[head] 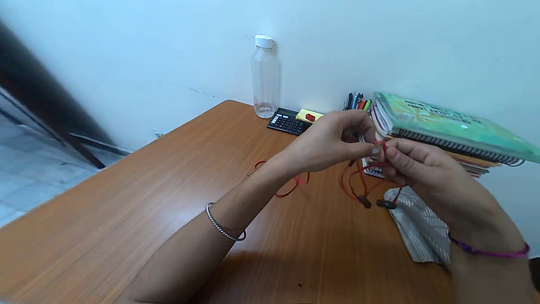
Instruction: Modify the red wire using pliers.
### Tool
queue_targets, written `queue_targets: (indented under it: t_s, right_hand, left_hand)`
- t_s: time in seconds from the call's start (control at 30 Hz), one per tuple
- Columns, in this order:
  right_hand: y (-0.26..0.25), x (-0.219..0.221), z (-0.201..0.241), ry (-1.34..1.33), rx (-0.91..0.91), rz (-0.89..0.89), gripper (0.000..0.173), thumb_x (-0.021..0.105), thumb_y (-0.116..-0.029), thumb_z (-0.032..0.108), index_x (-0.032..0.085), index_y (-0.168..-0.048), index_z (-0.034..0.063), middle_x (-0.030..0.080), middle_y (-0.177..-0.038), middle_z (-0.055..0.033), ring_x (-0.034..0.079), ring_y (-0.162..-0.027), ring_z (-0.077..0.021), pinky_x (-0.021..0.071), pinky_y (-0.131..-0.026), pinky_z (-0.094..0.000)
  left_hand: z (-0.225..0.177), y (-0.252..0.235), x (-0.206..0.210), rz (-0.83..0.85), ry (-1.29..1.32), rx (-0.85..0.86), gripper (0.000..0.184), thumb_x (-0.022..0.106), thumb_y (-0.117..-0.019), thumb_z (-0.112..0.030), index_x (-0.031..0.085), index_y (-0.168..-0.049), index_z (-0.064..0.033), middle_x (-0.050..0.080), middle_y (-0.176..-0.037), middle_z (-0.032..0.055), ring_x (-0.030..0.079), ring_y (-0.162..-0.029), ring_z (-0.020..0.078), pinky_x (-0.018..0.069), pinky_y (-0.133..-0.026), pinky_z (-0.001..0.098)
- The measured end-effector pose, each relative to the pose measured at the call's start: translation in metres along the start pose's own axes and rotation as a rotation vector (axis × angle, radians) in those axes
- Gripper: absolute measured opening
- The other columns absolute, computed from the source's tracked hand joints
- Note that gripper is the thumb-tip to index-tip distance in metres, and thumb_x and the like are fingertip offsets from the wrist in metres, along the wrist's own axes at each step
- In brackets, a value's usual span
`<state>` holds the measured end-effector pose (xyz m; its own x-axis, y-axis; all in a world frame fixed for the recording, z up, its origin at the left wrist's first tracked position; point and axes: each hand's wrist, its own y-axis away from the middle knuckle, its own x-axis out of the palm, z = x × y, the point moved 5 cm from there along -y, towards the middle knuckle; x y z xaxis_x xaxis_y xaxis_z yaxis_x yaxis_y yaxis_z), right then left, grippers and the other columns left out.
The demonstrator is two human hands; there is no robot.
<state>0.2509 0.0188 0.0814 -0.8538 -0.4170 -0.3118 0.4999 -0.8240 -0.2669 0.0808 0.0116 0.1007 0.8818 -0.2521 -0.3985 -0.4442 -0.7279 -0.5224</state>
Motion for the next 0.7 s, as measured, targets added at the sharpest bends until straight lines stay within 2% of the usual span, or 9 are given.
queue_targets:
  t_s: [0.1,0.2,0.27,0.33,0.47,0.7]
  right_hand:
    - [0.001,-0.002,0.002,0.004,-0.032,0.022,0.022,0.048,-0.1053,0.021,0.065,-0.092,0.0174,0.059,-0.073,0.0089,0.053,-0.062,0.0027,0.0444,-0.058,-0.0104]
    - [0.001,-0.004,0.001,0.015,-0.030,0.034,0.012,0.060,-0.0989,0.029,0.066,-0.092,0.0209,0.058,-0.071,0.0105,0.052,-0.061,0.0038,0.0422,-0.056,-0.0097]
    - [0.002,-0.005,0.000,0.021,-0.019,0.024,0.007,0.063,-0.0959,0.026,0.065,-0.092,0.0205,0.057,-0.069,0.0101,0.051,-0.059,0.0037,0.0412,-0.054,-0.0098]
    - [0.002,-0.006,0.000,0.029,-0.015,-0.005,0.007,0.060,-0.0969,0.019,0.065,-0.093,0.0189,0.058,-0.069,0.0096,0.051,-0.058,0.0035,0.0411,-0.053,-0.0099]
    - [0.001,-0.008,0.001,0.022,0.031,-0.041,0.024,0.047,-0.1048,0.009,0.067,-0.091,0.0123,0.064,-0.074,0.0042,0.056,-0.060,-0.0003,0.0474,-0.056,-0.0119]
    - [-0.003,-0.008,-0.009,-0.050,0.115,-0.053,0.031,0.041,-0.1087,0.011,0.066,-0.090,0.0092,0.064,-0.069,0.0035,0.055,-0.056,0.0007,0.0457,-0.054,-0.0113]
  left_hand:
    - [0.000,0.000,-0.004,-0.021,0.016,0.008,0.008,0.068,-0.0931,0.000,0.060,-0.095,-0.0041,0.064,-0.081,-0.0032,0.060,-0.069,-0.0024,0.0500,-0.063,0.0124]
    - [-0.002,0.000,-0.005,-0.052,-0.056,0.024,0.010,0.070,-0.0920,0.000,0.061,-0.095,-0.0031,0.062,-0.077,-0.0035,0.057,-0.065,-0.0031,0.0474,-0.060,0.0114]
    - [-0.003,0.000,-0.007,-0.084,-0.133,0.045,0.010,0.072,-0.0914,-0.002,0.062,-0.094,-0.0032,0.061,-0.076,-0.0035,0.054,-0.063,-0.0036,0.0442,-0.058,0.0106]
    - [-0.003,0.000,-0.008,-0.111,-0.194,0.067,0.010,0.072,-0.0910,-0.002,0.063,-0.094,-0.0031,0.061,-0.077,-0.0032,0.051,-0.063,-0.0033,0.0412,-0.057,0.0109]
    - [-0.005,0.000,-0.011,-0.161,-0.322,0.101,0.011,0.074,-0.0895,-0.003,0.064,-0.094,-0.0032,0.062,-0.078,-0.0028,0.051,-0.065,-0.0023,0.0406,-0.059,0.0122]
    - [0.002,-0.001,-0.009,-0.166,-0.422,0.093,0.010,0.075,-0.0891,-0.003,0.066,-0.095,-0.0033,0.063,-0.084,0.0007,0.054,-0.069,0.0018,0.0441,-0.062,0.0158]
